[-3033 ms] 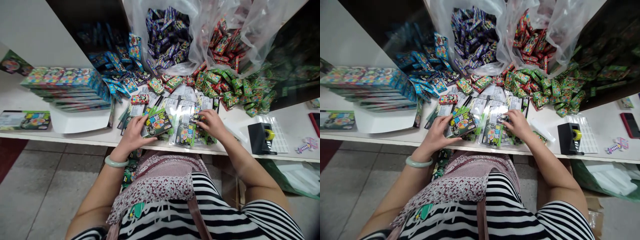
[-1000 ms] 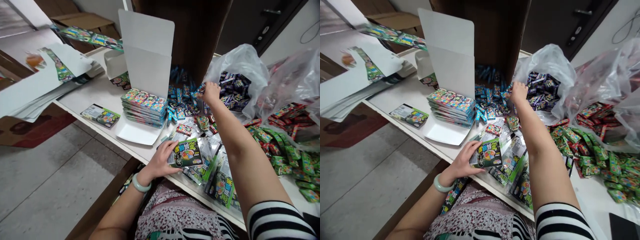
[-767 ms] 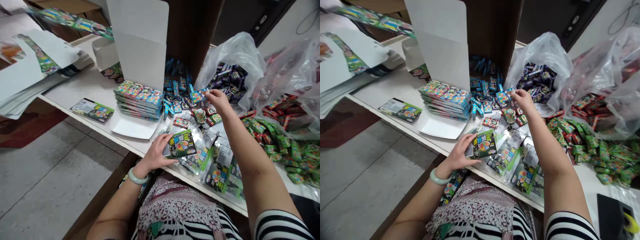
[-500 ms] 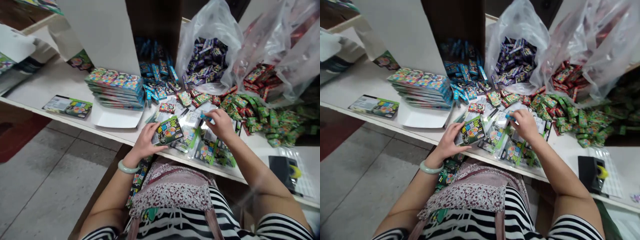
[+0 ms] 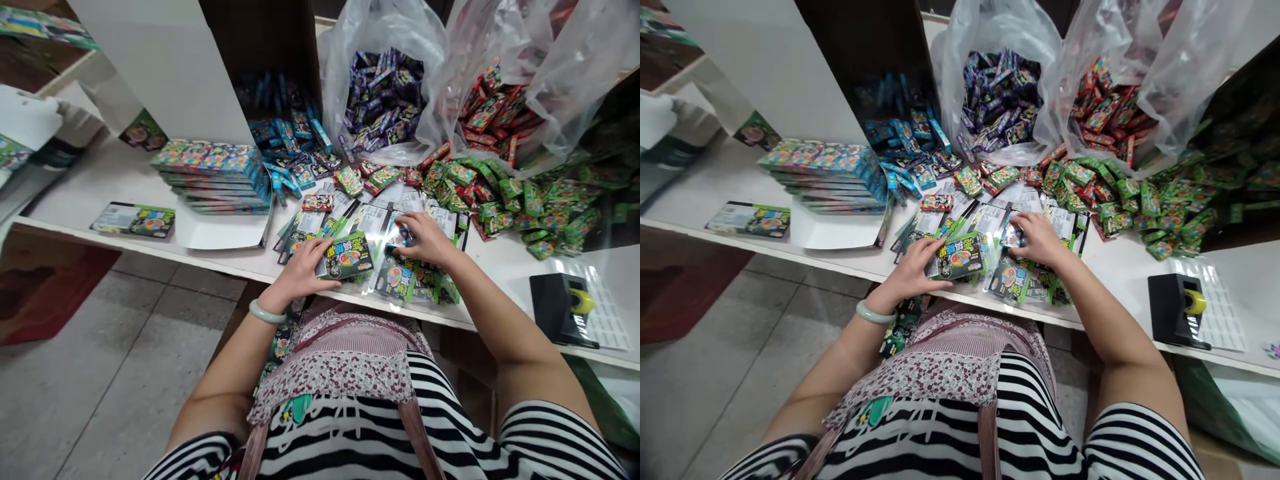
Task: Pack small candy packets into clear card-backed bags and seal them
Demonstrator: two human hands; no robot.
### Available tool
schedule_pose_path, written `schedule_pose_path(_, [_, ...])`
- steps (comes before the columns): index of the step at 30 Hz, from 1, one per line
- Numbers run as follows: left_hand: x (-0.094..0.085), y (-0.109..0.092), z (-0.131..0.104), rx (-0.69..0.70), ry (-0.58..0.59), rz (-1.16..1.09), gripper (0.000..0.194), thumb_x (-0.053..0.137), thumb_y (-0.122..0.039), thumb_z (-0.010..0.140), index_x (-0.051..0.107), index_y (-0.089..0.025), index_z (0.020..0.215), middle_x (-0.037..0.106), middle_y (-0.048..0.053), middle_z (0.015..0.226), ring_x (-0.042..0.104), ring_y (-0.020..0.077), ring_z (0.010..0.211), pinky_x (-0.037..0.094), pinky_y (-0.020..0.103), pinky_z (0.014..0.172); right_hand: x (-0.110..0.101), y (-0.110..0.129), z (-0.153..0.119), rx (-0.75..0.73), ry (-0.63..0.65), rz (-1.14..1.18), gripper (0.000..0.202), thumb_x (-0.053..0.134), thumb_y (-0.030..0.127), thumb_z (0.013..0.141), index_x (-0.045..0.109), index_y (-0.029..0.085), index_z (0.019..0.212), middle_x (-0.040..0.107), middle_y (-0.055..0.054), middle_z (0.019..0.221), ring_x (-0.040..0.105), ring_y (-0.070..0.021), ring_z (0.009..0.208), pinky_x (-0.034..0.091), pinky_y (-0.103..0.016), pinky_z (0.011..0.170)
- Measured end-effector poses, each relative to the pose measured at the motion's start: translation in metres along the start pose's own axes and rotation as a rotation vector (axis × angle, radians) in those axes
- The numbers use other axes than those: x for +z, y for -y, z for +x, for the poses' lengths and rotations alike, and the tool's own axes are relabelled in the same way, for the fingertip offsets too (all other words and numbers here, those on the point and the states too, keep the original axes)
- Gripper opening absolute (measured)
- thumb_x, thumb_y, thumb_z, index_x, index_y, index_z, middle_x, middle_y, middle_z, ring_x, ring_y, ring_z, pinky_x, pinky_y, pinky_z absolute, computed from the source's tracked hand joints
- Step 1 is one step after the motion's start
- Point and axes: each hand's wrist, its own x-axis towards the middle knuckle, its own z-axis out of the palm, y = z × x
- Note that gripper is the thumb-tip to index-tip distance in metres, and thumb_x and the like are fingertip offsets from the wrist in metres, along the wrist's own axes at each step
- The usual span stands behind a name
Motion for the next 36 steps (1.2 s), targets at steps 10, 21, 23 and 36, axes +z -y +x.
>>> schedule_pose_path(10, [-0.004, -0.013, 0.015, 0.132, 0.031, -0.034, 0.102, 0.076, -0.065, 0.071, 0.034, -0.02, 0.153, 0.051, 0.017, 0.132, 0.052, 0.0348, 0.124, 0.044, 0.054, 0.107, -0.051, 0.051, -0.019, -0.335, 0.233, 0.086, 0.066, 0.078, 0.03, 0.078, 0.057, 0.032, 0.14, 0.053, -0.011, 0.146, 0.049, -0.0364, 0.129, 0.044, -0.06, 0.106])
schedule_pose_path(21, [0.006, -0.03, 0.015, 0.009, -0.046, -0.034, 0.1, 0.078, -0.061, 0.07, 0.035, -0.021, 0.151, 0.049, 0.016, 0.132, 0.05, 0.0349, 0.124, 0.043, 0.054, 0.108, -0.023, 0.065, -0.017, -0.142, -0.004, 0.283, 0.075, 0.082, 0.048, 0.076, 0.048, 0.029, 0.14, 0.045, -0.015, 0.144, 0.044, -0.0368, 0.137, 0.04, -0.059, 0.114])
schedule_pose_path(23, [0.006, -0.034, 0.013, -0.018, -0.072, -0.004, 0.1, 0.079, -0.06, 0.07, 0.035, -0.021, 0.15, 0.049, 0.016, 0.132, 0.049, 0.0355, 0.125, 0.042, 0.055, 0.109, -0.013, 0.07, -0.026, -0.041, -0.09, 0.318, 0.057, 0.076, 0.047, 0.082, 0.053, 0.031, 0.132, 0.045, -0.013, 0.141, 0.043, -0.0355, 0.138, 0.041, -0.059, 0.114])
schedule_pose_path(36, [0.037, -0.089, 0.024, -0.196, -0.207, -0.729, 0.06, 0.052, -0.048, 0.097, 0.03, -0.026, 0.148, 0.064, 0.009, 0.11, 0.067, 0.0201, 0.098, 0.058, 0.039, 0.087, 0.011, 0.084, -0.043, 0.271, -0.44, 0.804, 0.048, 0.071, 0.036, 0.08, 0.046, 0.034, 0.121, 0.06, -0.005, 0.124, 0.064, -0.0152, 0.072, 0.06, -0.034, 0.07])
